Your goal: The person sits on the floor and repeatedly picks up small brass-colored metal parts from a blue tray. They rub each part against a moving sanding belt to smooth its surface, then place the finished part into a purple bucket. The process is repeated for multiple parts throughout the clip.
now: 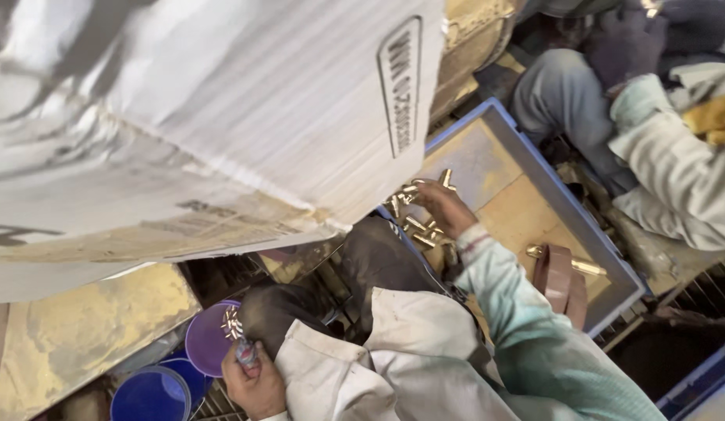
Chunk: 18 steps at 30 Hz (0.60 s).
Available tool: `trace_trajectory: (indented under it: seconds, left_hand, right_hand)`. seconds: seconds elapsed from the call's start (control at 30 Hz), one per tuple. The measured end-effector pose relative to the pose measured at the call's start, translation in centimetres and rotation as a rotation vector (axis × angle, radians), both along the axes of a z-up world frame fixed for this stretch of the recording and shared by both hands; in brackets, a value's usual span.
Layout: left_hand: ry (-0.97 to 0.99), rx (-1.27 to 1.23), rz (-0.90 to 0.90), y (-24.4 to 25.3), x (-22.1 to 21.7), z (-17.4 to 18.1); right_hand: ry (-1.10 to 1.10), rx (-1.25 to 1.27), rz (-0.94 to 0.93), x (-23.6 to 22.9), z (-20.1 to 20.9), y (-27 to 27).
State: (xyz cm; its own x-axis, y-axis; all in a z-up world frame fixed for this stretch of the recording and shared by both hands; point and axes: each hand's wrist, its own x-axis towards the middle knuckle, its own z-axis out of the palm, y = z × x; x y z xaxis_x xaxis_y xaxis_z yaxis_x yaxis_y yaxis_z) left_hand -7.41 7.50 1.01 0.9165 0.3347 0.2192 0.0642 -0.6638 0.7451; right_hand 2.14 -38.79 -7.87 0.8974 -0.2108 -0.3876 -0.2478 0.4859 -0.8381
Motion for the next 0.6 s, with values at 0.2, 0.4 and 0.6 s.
trace_trajectory:
  seconds: [0.2,0.4,0.6]
  left_hand:
    - [0.0,-0.447,-0.042,-0.2,-0.7,-0.9]
    - [0.271,-0.951,-0.2,-3.0,-1.4,0.0]
    - [0.383,-1.295,-0.46,-5.7,-1.7,2.5]
  right_hand:
    - [0.066,0.514,0.049,-6.1,7.6,3.9]
    - [0.092,0.273,0.338,-9.2,9.7,12.3]
    - [-0.292,-0.252,0.639,-9.7,13.4,18.8]
